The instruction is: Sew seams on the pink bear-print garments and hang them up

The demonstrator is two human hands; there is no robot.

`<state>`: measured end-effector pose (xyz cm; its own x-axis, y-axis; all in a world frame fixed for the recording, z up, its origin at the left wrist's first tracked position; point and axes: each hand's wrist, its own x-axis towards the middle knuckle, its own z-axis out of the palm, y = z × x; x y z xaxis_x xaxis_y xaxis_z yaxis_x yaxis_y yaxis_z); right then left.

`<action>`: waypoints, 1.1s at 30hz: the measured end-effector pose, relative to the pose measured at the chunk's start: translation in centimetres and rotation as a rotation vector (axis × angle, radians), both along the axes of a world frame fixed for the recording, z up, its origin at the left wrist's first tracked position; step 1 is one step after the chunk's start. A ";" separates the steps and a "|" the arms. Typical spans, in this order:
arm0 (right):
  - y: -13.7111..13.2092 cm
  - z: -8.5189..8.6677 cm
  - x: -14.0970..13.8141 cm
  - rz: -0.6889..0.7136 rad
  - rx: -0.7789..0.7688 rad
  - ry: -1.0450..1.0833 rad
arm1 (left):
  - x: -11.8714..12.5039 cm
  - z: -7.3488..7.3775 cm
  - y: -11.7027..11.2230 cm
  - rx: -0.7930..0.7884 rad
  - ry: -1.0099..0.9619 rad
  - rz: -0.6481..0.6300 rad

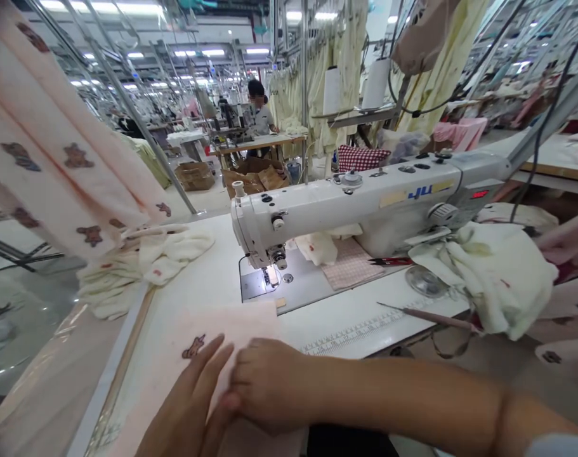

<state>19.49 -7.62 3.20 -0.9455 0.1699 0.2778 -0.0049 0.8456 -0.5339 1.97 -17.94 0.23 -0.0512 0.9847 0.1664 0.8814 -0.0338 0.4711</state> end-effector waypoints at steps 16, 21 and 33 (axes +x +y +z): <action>-9.1 -12.6 6.0 -0.510 -1.578 0.351 | 1.9 -0.3 8.6 -0.153 0.395 -0.084; -7.7 -12.1 10.2 -0.585 -1.528 0.245 | 2.4 -0.3 10.5 -0.113 0.416 -0.119; -3.3 -6.7 9.5 -0.601 -0.958 -0.027 | 3.0 0.3 12.6 0.049 0.429 -0.105</action>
<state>28.97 -10.89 -3.53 -0.6422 0.7309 -0.2309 0.2860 -0.0511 -0.9569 4.98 -5.33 0.48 0.1323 0.9712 0.1979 0.9874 -0.1466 0.0593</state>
